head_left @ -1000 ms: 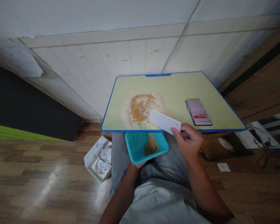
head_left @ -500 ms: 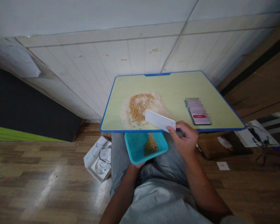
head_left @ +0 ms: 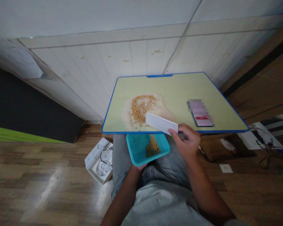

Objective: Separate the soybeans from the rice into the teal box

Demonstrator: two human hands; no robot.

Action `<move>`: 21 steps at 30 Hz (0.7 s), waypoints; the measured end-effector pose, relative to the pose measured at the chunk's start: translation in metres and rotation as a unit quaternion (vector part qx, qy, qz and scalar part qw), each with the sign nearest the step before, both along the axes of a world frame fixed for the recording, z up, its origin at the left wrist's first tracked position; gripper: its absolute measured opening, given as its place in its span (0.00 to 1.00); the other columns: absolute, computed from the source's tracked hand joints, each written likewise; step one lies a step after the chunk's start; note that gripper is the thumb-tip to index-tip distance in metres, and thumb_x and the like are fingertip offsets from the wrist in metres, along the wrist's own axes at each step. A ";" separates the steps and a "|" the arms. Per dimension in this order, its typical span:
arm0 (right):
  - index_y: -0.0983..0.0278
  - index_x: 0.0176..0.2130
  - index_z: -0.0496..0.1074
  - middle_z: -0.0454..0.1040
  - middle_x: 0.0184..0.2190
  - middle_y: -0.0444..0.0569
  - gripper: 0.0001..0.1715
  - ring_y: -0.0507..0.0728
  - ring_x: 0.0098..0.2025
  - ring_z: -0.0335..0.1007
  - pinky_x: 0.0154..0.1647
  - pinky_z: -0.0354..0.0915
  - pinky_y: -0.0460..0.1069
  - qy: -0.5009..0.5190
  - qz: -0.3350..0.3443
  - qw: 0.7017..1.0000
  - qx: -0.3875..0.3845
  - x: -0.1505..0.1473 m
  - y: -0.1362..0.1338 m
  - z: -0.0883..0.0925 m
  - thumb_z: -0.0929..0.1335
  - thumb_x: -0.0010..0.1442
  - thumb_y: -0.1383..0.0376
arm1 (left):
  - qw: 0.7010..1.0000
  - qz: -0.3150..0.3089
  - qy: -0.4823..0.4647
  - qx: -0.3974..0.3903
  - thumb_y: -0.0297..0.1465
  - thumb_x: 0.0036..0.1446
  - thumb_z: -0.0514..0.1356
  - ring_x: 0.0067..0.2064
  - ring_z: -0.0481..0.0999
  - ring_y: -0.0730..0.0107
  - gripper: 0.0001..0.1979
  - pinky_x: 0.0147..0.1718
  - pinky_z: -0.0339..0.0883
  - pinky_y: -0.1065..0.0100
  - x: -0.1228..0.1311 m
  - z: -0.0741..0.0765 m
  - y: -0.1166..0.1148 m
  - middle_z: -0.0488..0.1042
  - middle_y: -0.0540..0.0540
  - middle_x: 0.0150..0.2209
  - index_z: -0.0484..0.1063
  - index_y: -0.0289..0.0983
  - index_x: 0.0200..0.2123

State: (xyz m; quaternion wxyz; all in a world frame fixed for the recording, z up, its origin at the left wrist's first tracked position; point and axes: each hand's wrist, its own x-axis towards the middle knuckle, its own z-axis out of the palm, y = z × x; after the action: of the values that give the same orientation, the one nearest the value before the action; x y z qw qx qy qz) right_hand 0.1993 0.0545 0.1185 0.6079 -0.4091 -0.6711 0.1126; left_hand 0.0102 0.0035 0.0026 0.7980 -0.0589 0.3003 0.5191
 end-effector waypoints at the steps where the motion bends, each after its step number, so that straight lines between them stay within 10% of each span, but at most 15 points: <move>1: 0.60 0.29 0.74 0.75 0.25 0.40 0.12 0.52 0.27 0.72 0.30 0.67 0.47 0.002 -0.004 1.000 -0.001 0.000 0.000 0.000 0.75 0.62 0.72 | 1.000 -0.003 0.013 -0.001 0.50 0.74 0.41 0.76 0.63 0.52 0.34 0.73 0.63 0.51 0.000 0.000 0.000 0.79 0.54 0.62 0.86 0.45 0.45; 21: 0.60 0.30 0.75 0.76 0.26 0.41 0.11 0.52 0.27 0.73 0.31 0.68 0.47 0.003 0.004 1.000 -0.011 -0.002 -0.002 -0.006 0.75 0.62 0.72 | 1.000 0.007 -0.020 0.007 0.47 0.75 0.42 0.79 0.55 0.50 0.32 0.77 0.53 0.48 -0.001 -0.003 0.000 0.78 0.51 0.63 0.84 0.40 0.53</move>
State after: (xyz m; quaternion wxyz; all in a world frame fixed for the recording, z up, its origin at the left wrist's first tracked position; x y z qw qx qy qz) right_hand 0.1971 0.0526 0.1130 0.6049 -0.4130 -0.6696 0.1235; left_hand 0.0095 0.0034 -0.0007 0.8006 -0.0657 0.2797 0.5258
